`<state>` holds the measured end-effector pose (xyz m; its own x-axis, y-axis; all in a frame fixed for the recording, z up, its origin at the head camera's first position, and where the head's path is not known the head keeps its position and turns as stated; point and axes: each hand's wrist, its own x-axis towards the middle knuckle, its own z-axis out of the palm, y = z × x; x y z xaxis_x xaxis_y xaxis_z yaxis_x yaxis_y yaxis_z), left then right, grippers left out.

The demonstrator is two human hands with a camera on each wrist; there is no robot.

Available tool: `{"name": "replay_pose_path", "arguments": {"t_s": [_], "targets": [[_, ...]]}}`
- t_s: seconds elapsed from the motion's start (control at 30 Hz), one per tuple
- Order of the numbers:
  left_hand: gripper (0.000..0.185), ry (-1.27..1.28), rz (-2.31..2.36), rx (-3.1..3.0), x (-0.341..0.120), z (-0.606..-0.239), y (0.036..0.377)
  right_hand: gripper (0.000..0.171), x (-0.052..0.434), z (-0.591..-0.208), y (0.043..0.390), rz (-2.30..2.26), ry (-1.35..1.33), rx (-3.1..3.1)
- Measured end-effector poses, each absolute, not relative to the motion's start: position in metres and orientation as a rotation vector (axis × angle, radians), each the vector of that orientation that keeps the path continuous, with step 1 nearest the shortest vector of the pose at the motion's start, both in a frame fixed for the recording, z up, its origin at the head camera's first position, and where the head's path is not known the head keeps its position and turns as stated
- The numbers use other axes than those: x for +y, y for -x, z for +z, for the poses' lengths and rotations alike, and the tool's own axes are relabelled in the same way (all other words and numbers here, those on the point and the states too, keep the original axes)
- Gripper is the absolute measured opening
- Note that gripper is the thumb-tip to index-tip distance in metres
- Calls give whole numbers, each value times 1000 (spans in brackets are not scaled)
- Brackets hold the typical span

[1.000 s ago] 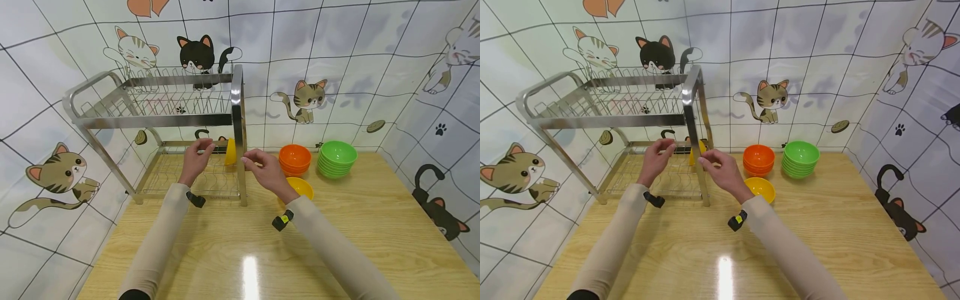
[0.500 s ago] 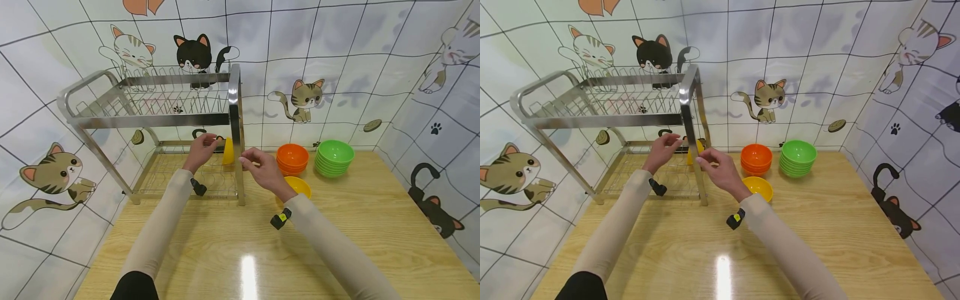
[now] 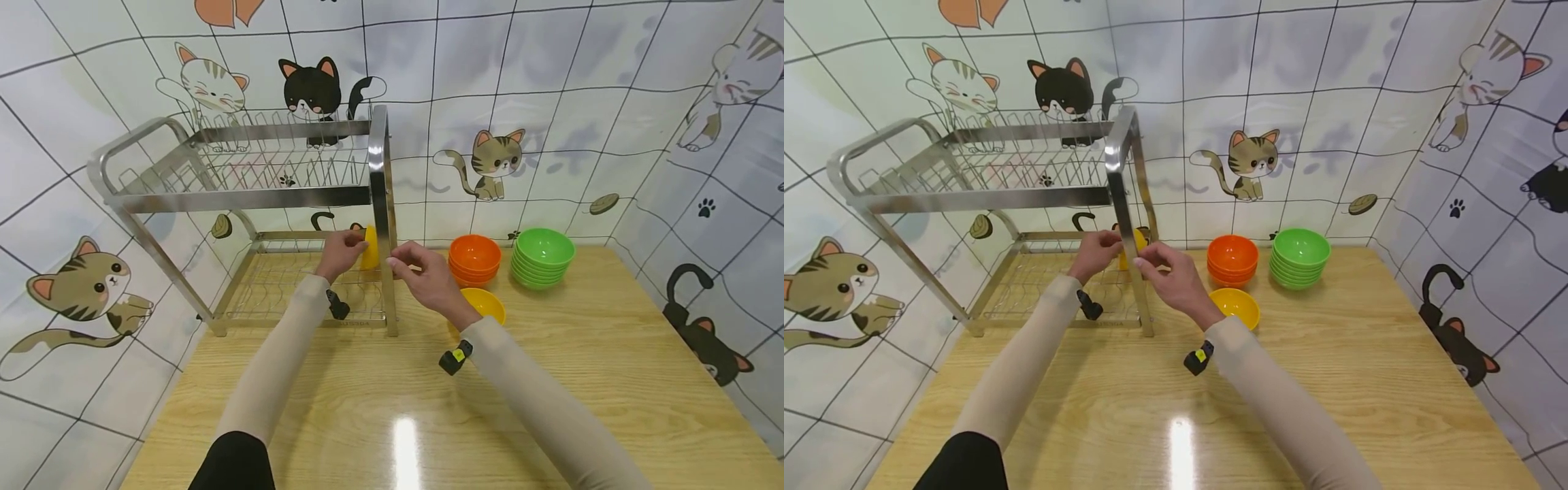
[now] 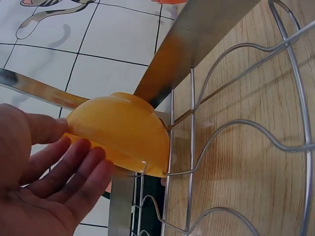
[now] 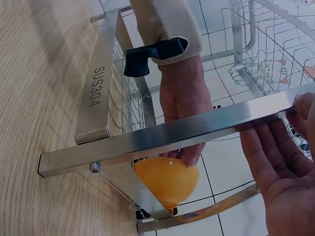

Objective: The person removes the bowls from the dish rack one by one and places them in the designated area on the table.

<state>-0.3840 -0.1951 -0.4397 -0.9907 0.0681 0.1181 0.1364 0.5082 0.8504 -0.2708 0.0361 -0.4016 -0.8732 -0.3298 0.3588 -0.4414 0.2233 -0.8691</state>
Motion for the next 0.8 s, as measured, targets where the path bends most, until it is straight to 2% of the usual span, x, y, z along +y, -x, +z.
{"name": "replay_pose_path", "arguments": {"t_s": [0.23, 0.6, 0.8], "targets": [[32, 187, -1672, -2590, -194, -444, 385, 20, 35, -403, 270, 1742, -755, -2373], [23, 193, -1630, -2592, -196, -447, 389, 20, 35, -403, 272, 1726, -754, -2382], [27, 202, -1659, -2583, -198, -448, 390, 20, 35, -403, 272, 1722, -767, -2372]]}}
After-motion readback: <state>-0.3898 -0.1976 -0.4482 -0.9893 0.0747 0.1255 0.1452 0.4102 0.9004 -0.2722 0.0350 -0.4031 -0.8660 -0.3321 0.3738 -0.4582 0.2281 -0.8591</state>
